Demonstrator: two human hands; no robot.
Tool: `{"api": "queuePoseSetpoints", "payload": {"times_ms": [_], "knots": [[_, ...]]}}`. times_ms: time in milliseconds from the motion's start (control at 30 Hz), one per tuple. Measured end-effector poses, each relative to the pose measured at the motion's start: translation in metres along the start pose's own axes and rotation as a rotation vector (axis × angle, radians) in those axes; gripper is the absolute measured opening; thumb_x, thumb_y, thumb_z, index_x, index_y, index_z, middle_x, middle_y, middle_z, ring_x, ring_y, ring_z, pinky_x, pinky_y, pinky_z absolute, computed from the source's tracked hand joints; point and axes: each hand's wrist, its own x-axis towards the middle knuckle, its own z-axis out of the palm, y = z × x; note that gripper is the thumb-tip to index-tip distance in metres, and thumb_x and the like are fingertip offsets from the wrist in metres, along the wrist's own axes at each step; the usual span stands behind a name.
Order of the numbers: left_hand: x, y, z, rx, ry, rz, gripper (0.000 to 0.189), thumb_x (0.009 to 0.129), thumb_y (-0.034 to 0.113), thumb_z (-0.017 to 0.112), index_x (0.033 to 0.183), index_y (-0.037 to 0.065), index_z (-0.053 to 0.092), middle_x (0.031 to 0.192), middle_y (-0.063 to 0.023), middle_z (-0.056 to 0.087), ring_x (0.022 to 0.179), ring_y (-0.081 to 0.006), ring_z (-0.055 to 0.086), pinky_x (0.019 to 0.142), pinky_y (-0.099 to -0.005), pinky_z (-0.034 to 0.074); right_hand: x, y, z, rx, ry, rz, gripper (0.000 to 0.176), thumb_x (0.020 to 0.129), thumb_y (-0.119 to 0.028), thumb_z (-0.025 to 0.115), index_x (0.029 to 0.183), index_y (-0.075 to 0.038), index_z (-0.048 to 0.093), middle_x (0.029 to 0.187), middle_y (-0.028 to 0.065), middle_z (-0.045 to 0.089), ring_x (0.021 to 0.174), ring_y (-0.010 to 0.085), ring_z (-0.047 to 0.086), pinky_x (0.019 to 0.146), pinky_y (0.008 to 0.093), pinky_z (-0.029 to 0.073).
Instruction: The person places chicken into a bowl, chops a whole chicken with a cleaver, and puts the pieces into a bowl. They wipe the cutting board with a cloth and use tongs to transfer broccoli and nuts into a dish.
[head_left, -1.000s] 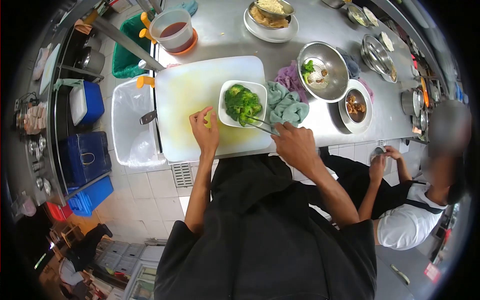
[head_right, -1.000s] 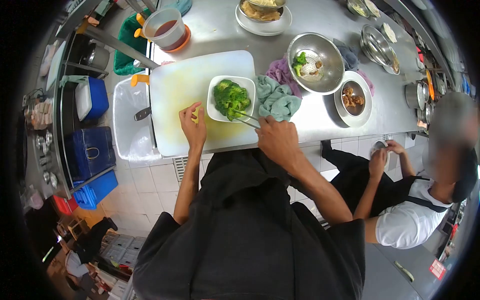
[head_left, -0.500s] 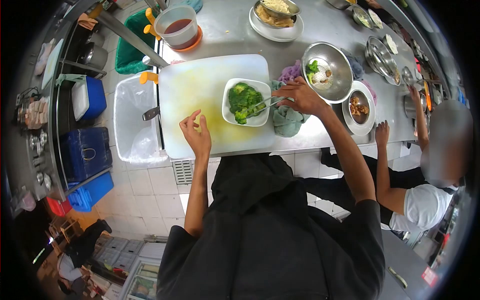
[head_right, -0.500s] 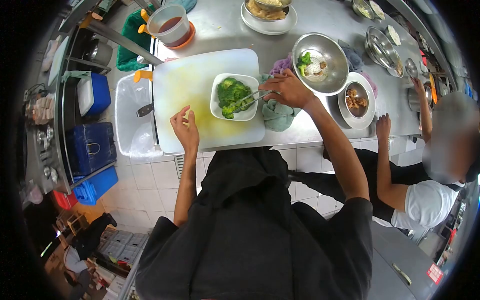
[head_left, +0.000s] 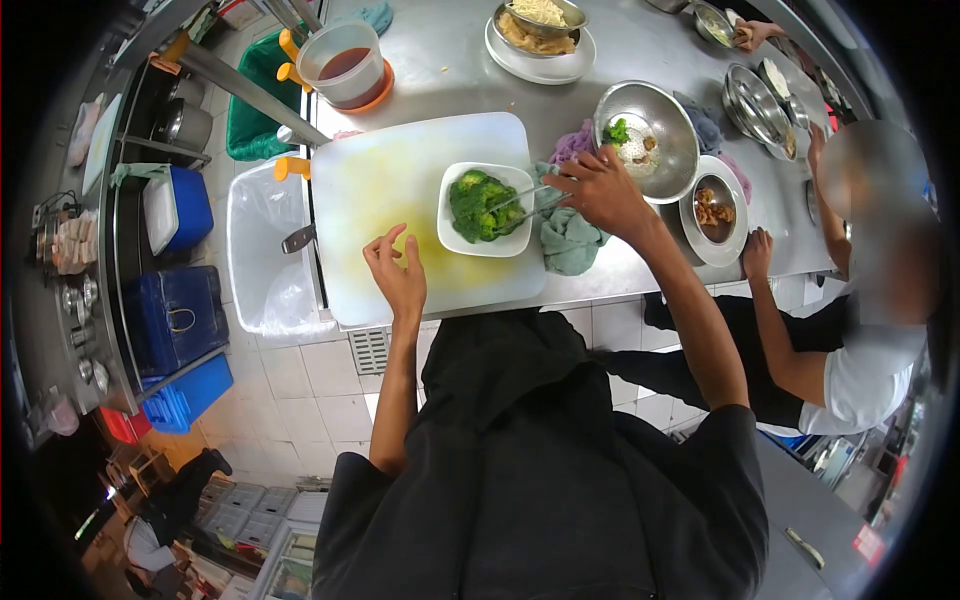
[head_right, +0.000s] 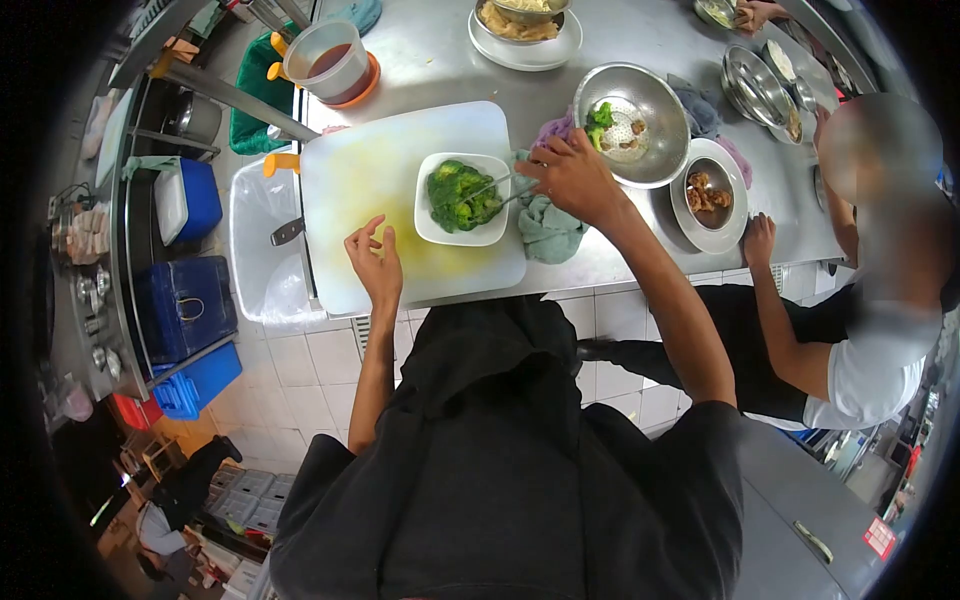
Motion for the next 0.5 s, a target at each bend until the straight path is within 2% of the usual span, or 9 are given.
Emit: {"api": "queuePoseSetpoints", "payload": {"times_ms": [67,133,167,233,333,367,400,500], "knots": [[0.002,0.000,-0.002,0.008,-0.006,0.012,0.025,0.089,0.013,0.066,0.114,0.013,0.068,0.103,-0.0077,0.046,0.080,-0.0187,0.045,0.079,-0.0338,0.044,-0.007,-0.010,-0.020,-0.031,-0.026,0.034,0.038,0.084,-0.034,0.069,0.118,-0.017,0.065,0.108,0.0010,0.065,0.103,0.0181,0.057,0.093,0.0386,0.038],[0.003,0.001,-0.002,0.024,0.008,0.005,0.025,0.089,0.013,0.066,0.114,0.013,0.068,0.102,-0.0074,0.046,0.080,-0.0187,0.045,0.080,-0.0337,0.044,-0.018,-0.014,-0.035,0.130,-0.016,0.218,0.038,0.085,-0.035,0.068,0.116,-0.014,0.066,0.103,0.0068,0.067,0.095,0.0247,0.064,0.084,0.0416,0.045],[0.003,0.002,-0.003,0.021,0.007,0.007,0.025,0.089,0.013,0.066,0.114,0.013,0.068,0.102,-0.0074,0.046,0.080,-0.0187,0.045,0.080,-0.0337,0.044,-0.021,-0.015,-0.036,0.127,-0.016,0.219,0.038,0.085,-0.035,0.068,0.116,-0.014,0.066,0.103,0.0068,0.067,0.095,0.0247,0.064,0.084,0.0416,0.045],[0.005,0.003,-0.002,0.021,-0.005,0.006,0.025,0.089,0.013,0.066,0.113,0.013,0.068,0.102,-0.0070,0.046,0.080,-0.0187,0.044,0.080,-0.0335,0.043,-0.028,-0.017,-0.038,0.370,-0.137,0.417,0.037,0.086,-0.035,0.068,0.113,-0.011,0.066,0.093,0.0116,0.068,0.082,0.0321,0.067,0.072,0.0446,0.049],[0.010,0.003,0.007,0.009,-0.044,0.032,0.024,0.089,0.013,0.066,0.113,0.013,0.069,0.101,-0.0069,0.046,0.079,-0.0187,0.044,0.079,-0.0335,0.043,-0.035,-0.031,-0.022,0.329,-0.165,0.435,0.033,0.083,-0.034,0.070,0.106,-0.010,0.070,0.084,0.0140,0.069,0.075,0.0341,0.067,0.065,0.0443,0.053],[0.012,0.006,0.009,0.003,-0.050,0.036,0.024,0.089,0.013,0.066,0.113,0.013,0.069,0.101,-0.0069,0.046,0.079,-0.0187,0.044,0.079,-0.0335,0.043,-0.037,-0.038,-0.018,0.321,-0.152,0.472,0.030,0.083,-0.033,0.070,0.102,-0.010,0.070,0.084,0.0119,0.069,0.071,0.0331,0.067,0.063,0.0445,0.053],[0.013,0.009,0.011,-0.013,-0.060,0.042,0.024,0.090,0.014,0.066,0.113,0.012,0.069,0.101,-0.0069,0.046,0.079,-0.0186,0.044,0.079,-0.0333,0.043,-0.041,-0.045,-0.018,0.347,-0.067,0.483,0.028,0.084,-0.032,0.069,0.100,-0.010,0.070,0.081,0.0113,0.068,0.068,0.0327,0.066,0.062,0.0448,0.052],[0.015,0.010,0.017,-0.044,-0.074,0.062,0.023,0.090,0.014,0.065,0.113,0.012,0.069,0.101,-0.0070,0.046,0.079,-0.0182,0.044,0.079,-0.0330,0.043,-0.049,-0.065,-0.022,0.306,-0.051,0.545,0.026,0.084,-0.029,0.069,0.101,-0.009,0.069,0.079,0.0109,0.067,0.066,0.0320,0.066,0.058,0.0434,0.052]]}}
